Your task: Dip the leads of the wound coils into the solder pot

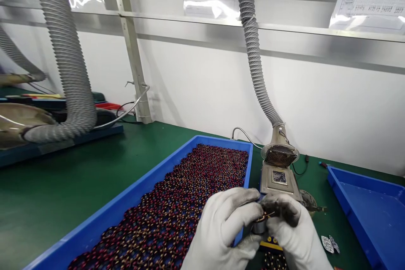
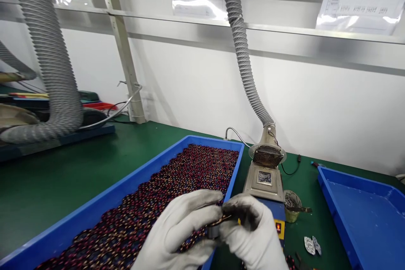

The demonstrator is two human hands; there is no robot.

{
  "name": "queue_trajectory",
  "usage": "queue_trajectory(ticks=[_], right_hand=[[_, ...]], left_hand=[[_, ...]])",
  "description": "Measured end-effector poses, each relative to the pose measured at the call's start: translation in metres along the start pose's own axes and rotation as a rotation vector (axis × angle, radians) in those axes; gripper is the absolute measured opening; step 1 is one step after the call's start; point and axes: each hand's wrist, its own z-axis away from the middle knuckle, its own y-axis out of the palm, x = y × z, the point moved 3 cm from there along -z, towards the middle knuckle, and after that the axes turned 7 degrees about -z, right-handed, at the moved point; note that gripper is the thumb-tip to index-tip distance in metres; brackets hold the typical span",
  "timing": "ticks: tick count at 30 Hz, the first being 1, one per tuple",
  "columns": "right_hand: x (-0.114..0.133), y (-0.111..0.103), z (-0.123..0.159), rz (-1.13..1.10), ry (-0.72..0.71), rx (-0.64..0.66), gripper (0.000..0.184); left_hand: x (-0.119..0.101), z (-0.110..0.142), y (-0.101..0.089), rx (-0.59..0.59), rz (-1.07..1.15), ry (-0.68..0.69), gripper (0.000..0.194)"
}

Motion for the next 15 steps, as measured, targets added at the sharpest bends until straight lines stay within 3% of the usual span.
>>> queue_trajectory(ticks=[3, 5, 8, 9, 11, 13, 15], right_hand=[[0.004, 0.001, 0.006, 0.154, -0.201, -0.035, 0.008], [0.007, -0.007, 0.01, 0.224, -0.306, -0.192, 0.008], [0.013, -0.022, 0.016, 0.238, -0.315, -0.469, 0.007], [0.013, -0.023, 0.016, 0.224, -0.269, -0.468, 0.009], [0.006, -0.016, 0.012, 0.15, -0.093, -0.309, 0.021], [-0.007, -0.002, 0.008, -0.027, 0.094, -0.118, 0.03], [-0.023, 0.009, 0.006, -0.203, 0.177, -0.057, 0.032]], left_hand=[[0.0, 0.001, -0.002, -0.021, -0.076, 0.03, 0.017], [0.0, -0.001, -0.004, -0.014, -0.098, 0.042, 0.015], [0.0, -0.005, -0.007, -0.012, -0.112, 0.03, 0.013], [0.0, -0.006, -0.008, -0.021, -0.123, 0.026, 0.013], [-0.001, -0.006, -0.009, -0.041, -0.145, 0.023, 0.014], [-0.001, -0.005, -0.008, -0.059, -0.142, 0.02, 0.018], [0.0, -0.002, -0.007, -0.049, -0.089, -0.014, 0.025]])
